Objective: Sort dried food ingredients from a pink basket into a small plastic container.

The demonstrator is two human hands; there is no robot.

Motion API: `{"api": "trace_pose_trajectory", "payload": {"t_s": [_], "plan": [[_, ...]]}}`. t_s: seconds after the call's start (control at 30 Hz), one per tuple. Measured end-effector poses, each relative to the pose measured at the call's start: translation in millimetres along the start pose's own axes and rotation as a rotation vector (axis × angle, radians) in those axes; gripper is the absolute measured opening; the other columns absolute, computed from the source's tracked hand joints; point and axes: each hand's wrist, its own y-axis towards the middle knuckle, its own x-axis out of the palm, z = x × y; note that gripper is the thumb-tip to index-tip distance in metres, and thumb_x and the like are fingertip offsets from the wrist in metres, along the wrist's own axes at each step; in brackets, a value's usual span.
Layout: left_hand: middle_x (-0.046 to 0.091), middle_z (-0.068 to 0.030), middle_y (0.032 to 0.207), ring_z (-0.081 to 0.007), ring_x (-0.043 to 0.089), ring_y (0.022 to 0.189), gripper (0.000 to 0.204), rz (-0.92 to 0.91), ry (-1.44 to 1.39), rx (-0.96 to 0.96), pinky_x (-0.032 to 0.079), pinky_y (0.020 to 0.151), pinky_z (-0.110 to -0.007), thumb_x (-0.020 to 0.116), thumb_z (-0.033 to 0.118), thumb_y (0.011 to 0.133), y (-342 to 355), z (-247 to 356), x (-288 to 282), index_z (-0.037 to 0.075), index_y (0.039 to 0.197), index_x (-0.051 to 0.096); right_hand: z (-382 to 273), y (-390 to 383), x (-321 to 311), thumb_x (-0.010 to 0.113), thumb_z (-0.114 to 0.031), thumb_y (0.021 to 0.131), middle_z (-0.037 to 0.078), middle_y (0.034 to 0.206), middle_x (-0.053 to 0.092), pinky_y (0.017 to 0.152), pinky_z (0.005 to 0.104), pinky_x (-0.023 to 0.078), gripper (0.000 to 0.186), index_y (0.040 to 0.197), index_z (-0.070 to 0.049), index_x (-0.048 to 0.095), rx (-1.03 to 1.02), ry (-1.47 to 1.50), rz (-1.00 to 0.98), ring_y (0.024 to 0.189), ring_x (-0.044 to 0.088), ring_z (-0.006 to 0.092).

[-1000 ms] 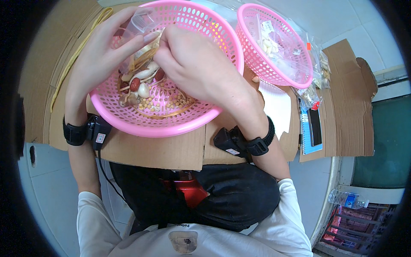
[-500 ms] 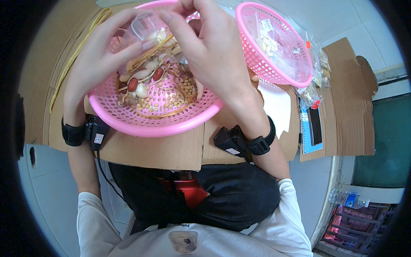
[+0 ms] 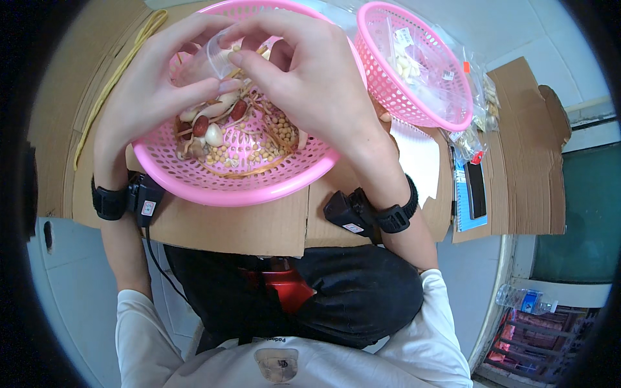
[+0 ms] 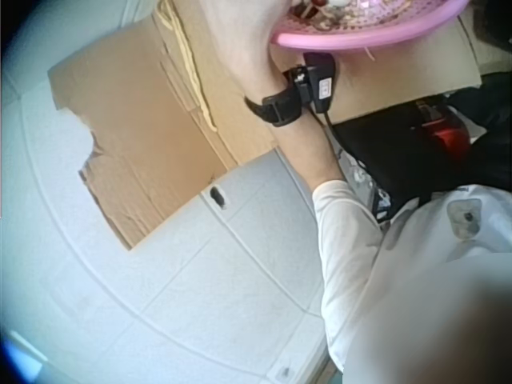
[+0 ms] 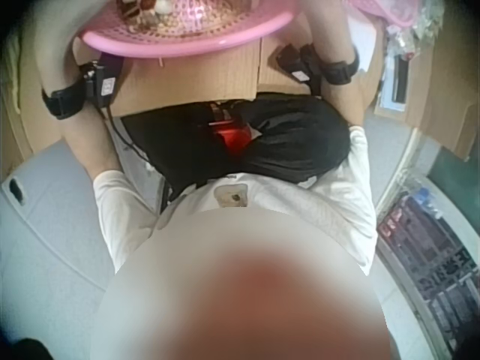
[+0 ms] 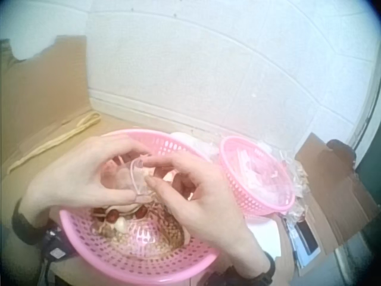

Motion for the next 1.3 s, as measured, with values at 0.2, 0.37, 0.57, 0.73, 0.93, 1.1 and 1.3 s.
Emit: {"api": "trace_pose_trajectory", "payload": {"t_s": [0.2,0.37,0.57,0.73,0.93,1.1,1.3], "plan": [[0.069,-0.0145,0.134,-0.0237,0.066,0.125,0.066,0.000,0.033,-0.017,0.051,0.110,-0.039,0.077,0.011,0.083,0.6,3.1,-1.1,-0.002,0.145,0.059,-2.7,0.0,-0.7,0.075,-0.011,0.101,-0.003,0.096,0.073,0.051,0.0169,0.035,0.021,0.120,-0.002,0.076,0.002,-0.046,-0.004,0.063,0.052,-0.0034],[0.070,-0.0147,0.133,-0.0236,0.067,0.124,0.065,0.012,0.041,-0.008,0.051,0.109,-0.039,0.077,0.012,0.085,0.5,1.9,0.0,-0.002,0.145,0.059,-3.6,-0.3,1.5,0.075,-0.013,0.102,-0.004,0.090,0.071,0.053,0.0182,0.036,0.018,0.116,-0.002,0.077,0.007,-0.014,0.011,0.064,0.052,-0.0024],[0.072,-0.0151,0.126,-0.0239,0.069,0.118,0.058,0.069,-0.061,-0.178,0.053,0.104,-0.038,0.076,0.018,0.090,2.6,3.9,1.7,-0.003,0.142,0.062,-9.8,2.8,-10.0,0.068,-0.010,0.104,0.009,0.094,0.067,0.058,0.0229,0.046,0.016,0.113,0.003,0.066,0.049,0.102,-0.106,0.069,0.062,0.0103],[0.076,-0.0161,0.119,-0.0236,0.072,0.105,0.050,0.070,0.105,-0.109,0.058,0.093,-0.036,0.073,0.027,0.098,7.4,5.3,-3.4,-0.003,0.138,0.066,-5.5,0.0,2.9,0.067,-0.026,0.102,0.021,0.074,0.066,0.063,0.0448,0.049,0.031,0.094,0.002,0.073,-0.051,-0.136,-0.227,0.067,0.067,0.0362],[0.076,-0.0142,0.121,-0.0206,0.071,0.107,0.053,0.025,0.065,-0.214,0.058,0.093,-0.036,0.073,0.032,0.100,9.3,26.4,-5.5,-0.001,0.141,0.066,2.4,-2.7,4.8,0.069,-0.012,0.091,0.021,0.084,0.075,0.083,0.0470,0.060,0.014,0.093,-0.001,0.078,-0.051,-0.485,-0.487,0.084,0.075,0.0379],[0.075,-0.0160,0.123,-0.0228,0.071,0.109,0.056,0.055,0.109,-0.117,0.058,0.095,-0.037,0.074,0.034,0.099,7.2,21.2,-4.9,-0.002,0.142,0.065,9.4,-4.0,5.0,0.069,-0.006,0.086,0.021,0.085,0.076,0.084,0.0471,0.059,0.015,0.095,-0.001,0.079,-0.085,-0.465,-0.479,0.086,0.076,0.0375],[0.075,-0.0176,0.125,-0.0244,0.072,0.112,0.058,0.051,0.118,-0.129,0.058,0.097,-0.038,0.074,0.035,0.099,8.3,4.2,-3.2,-0.002,0.143,0.064,11.2,-4.4,6.0,0.070,-0.005,0.085,0.020,0.086,0.077,0.084,0.0467,0.060,0.017,0.098,-0.002,0.080,-0.077,-0.460,-0.502,0.086,0.076,0.0366]]}}
